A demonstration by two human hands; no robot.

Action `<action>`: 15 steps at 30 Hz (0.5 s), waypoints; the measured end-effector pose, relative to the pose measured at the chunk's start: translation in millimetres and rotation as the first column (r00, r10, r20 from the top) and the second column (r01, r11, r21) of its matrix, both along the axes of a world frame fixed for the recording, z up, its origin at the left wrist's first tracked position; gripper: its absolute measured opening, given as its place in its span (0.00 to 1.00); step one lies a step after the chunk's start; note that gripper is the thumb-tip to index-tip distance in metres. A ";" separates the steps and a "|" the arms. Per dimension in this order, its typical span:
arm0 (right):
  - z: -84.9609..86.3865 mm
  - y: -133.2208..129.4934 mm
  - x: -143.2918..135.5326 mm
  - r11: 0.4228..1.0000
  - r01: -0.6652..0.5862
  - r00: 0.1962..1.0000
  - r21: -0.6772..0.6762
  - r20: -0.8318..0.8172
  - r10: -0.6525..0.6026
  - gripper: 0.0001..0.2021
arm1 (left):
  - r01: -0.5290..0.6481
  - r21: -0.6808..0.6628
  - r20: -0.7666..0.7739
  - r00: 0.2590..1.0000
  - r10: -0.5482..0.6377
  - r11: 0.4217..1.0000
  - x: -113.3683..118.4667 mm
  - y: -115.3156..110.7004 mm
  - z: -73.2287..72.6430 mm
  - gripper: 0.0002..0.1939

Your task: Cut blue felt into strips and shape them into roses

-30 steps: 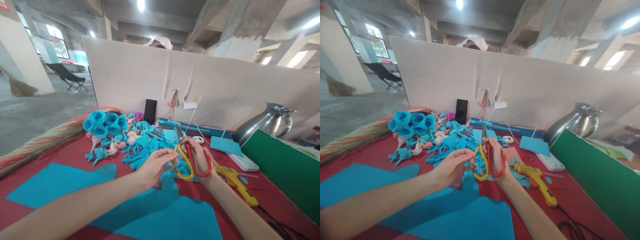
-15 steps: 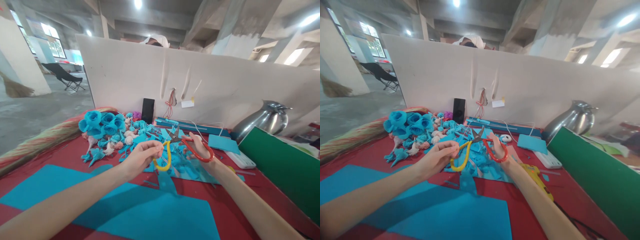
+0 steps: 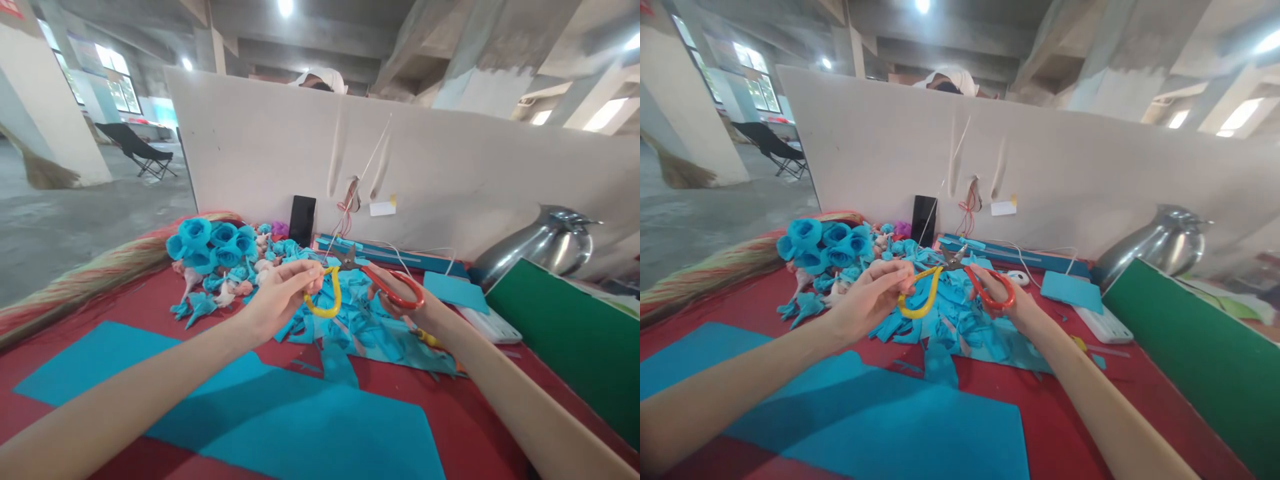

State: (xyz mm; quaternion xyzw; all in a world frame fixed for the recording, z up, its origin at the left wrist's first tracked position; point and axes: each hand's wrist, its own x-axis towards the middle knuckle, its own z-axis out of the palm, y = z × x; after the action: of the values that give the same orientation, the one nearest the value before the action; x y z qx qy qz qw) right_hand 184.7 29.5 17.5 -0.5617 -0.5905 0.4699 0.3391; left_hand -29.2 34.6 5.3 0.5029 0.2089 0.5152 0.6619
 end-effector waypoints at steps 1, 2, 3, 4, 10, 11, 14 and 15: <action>-1.1 1.5 -2.2 1.000 -0.003 0.999 -0.022 -0.047 0.002 0.17 | 0.015 0.002 0.002 1.000 -0.015 1.000 1.1 -0.2 -1.1 0.09; -1.3 1.7 -5.4 0.998 -0.027 0.994 -0.057 -0.105 0.021 0.17 | 0.033 0.004 0.004 0.999 -0.033 0.999 2.3 -0.6 -2.3 0.09; -0.8 0.4 -9.3 0.993 -0.068 0.985 -0.095 -0.164 0.052 0.18 | 0.050 0.007 0.008 0.999 -0.050 0.999 3.6 -1.2 -3.2 0.09; 0.1 -2.2 -13.8 0.985 -0.120 0.973 -0.124 -0.211 0.092 0.19 | 0.067 0.014 0.010 0.998 -0.067 0.998 4.8 -1.9 -3.8 0.09; 0.3 -27.6 -34.7 0.969 -0.239 0.789 -0.060 -0.594 0.158 0.15 | 0.137 0.066 -0.051 0.990 -0.134 0.988 7.3 -11.2 3.7 0.11; -0.1 -30.8 -35.1 0.977 -0.210 0.775 -0.037 -0.616 0.143 0.16 | 0.138 0.066 -0.046 0.990 -0.136 0.988 7.0 -12.7 6.3 0.11; 1.3 -38.1 -31.2 0.991 -0.120 0.814 0.056 -0.566 0.130 0.18 | 0.099 0.045 -0.027 0.995 -0.098 0.994 5.4 -14.4 12.8 0.10; 2.4 -40.2 -29.0 0.990 -0.093 0.865 0.103 -0.484 0.131 0.18 | 0.080 0.020 -0.020 0.997 -0.079 0.997 4.7 -13.9 14.0 0.10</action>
State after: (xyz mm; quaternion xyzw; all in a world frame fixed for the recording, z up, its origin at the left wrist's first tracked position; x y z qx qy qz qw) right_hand 155.7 -10.7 19.9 -0.3757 -0.5345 0.5927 0.4710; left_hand -24.5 20.6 19.3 0.5227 0.1897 0.4858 0.6744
